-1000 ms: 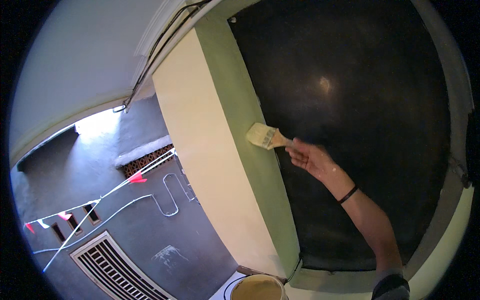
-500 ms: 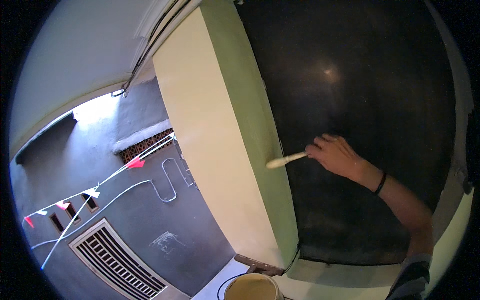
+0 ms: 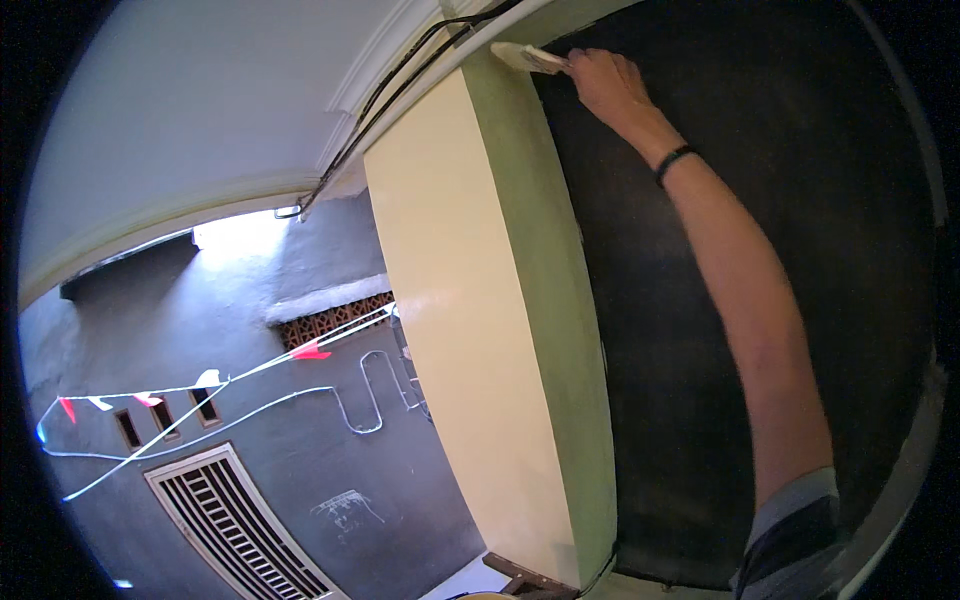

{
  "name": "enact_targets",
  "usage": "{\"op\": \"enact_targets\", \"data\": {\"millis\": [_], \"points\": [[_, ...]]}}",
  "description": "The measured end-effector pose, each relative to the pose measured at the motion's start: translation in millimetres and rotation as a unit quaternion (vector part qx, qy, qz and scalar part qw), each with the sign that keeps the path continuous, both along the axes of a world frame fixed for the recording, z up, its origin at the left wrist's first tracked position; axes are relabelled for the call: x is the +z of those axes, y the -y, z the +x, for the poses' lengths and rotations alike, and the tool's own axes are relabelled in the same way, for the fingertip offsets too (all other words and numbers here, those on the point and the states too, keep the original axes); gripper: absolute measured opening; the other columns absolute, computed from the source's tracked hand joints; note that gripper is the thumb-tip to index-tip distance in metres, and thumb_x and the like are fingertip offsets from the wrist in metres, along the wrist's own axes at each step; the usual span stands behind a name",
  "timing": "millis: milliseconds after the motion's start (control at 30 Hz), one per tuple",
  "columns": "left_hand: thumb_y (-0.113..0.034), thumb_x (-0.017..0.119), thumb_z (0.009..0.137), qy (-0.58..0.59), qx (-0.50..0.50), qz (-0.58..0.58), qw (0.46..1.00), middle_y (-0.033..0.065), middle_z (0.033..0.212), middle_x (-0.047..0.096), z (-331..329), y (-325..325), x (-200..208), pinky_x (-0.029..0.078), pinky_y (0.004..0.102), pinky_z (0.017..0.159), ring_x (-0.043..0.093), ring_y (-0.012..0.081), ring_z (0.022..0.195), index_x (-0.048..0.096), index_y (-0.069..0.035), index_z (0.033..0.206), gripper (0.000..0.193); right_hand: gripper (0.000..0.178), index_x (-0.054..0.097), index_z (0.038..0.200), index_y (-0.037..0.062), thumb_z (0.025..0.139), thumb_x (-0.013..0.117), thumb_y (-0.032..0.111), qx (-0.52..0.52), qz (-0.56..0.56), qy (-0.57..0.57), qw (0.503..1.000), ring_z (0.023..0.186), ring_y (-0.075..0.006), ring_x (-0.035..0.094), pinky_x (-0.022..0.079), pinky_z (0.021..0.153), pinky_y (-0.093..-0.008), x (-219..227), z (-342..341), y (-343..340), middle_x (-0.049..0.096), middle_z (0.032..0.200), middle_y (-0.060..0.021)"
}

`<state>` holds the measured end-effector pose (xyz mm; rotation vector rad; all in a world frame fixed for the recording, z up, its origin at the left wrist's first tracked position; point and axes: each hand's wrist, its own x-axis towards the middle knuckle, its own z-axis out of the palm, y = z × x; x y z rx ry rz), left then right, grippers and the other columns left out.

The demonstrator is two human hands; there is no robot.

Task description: The person paints the sides and top edges of a pillar using a paintbrush, repeatedly dipping the brush into a paint bucket.

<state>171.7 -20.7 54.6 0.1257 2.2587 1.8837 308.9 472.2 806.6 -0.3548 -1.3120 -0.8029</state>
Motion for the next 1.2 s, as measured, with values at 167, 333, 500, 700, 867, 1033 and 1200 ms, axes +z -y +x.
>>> {"op": "enact_targets", "data": {"millis": [167,333,500,700,867,1033,1200], "points": [[-0.037,0.073,0.091,-0.009,-0.024,0.029,0.999,0.0040,0.080,0.060,4,3,13,0.046,0.0300,0.062,0.053,0.0133,0.072,0.062,-0.001,0.100,0.038,0.014,0.068,0.096,0.0027,0.092,0.054,0.005,-0.006,0.002,0.022,1.000,0.084,-0.0396,0.069,0.056,0.073,-0.0507,4,-25,-5,0.069,0.092,-0.0192],[-0.036,0.072,0.093,0.013,-0.023,0.020,0.999,0.0081,0.082,0.064,12,1,38,0.049,0.0315,0.061,0.059,0.0162,0.071,0.062,0.001,0.101,0.040,0.015,0.069,0.097,0.0042,0.097,0.057,0.014,0.086,0.047,0.166,0.981,0.078,-0.0368,0.066,0.054,0.070,-0.0469,-77,-5,-11,0.066,0.086,-0.0156],[-0.034,0.072,0.093,0.018,-0.028,0.036,0.999,0.0103,0.082,0.066,2,3,31,0.051,0.0325,0.059,0.062,0.0185,0.067,0.062,0.002,0.103,0.039,0.019,0.071,0.100,0.0113,0.099,0.055,0.022,0.078,0.035,0.214,0.973,0.084,-0.0348,0.067,0.054,0.075,-0.0482,-80,62,-14,0.066,0.087,-0.0133],[-0.032,0.073,0.091,0.013,-0.029,0.040,0.999,0.0090,0.080,0.065,-11,1,30,0.051,0.0318,0.057,0.062,0.0186,0.063,0.062,0.002,0.103,0.038,0.017,0.075,0.103,0.0101,0.095,0.061,0.016,0.085,0.008,0.052,0.995,0.082,-0.0364,0.069,0.055,0.072,-0.0466,-1,30,-12,0.071,0.090,-0.0179],[-0.032,0.074,0.091,0.057,0.034,0.010,0.998,0.0084,0.080,0.065,-15,6,19,0.051,0.0326,0.056,0.061,0.0188,0.063,0.062,0.002,0.104,0.038,0.018,0.074,0.102,0.0089,0.096,0.060,0.018,0.060,0.009,-0.039,0.997,0.086,-0.0392,0.069,0.056,0.075,-0.0476,49,-17,-27,0.071,0.096,-0.0193],[-0.034,0.074,0.090,0.056,0.067,0.030,0.996,0.0098,0.084,0.065,-2,11,39,0.052,0.0339,0.056,0.063,0.0201,0.068,0.062,0.002,0.105,0.041,0.018,0.075,0.105,0.0108,0.094,0.062,0.018,0.094,-0.033,-0.045,0.994,0.088,-0.0385,0.070,0.056,0.077,-0.0479,47,-49,-30,0.071,0.098,-0.0179],[-0.034,0.074,0.090,0.066,0.067,0.037,0.995,0.0101,0.085,0.066,-1,19,47,0.051,0.0335,0.056,0.063,0.0201,0.068,0.062,0.002,0.107,0.041,0.022,0.075,0.108,0.0126,0.094,0.062,0.023,0.211,0.077,0.049,0.973,0.088,-0.0378,0.069,0.055,0.077,-0.0466,21,-27,-49,0.072,0.097,-0.0158]]}}
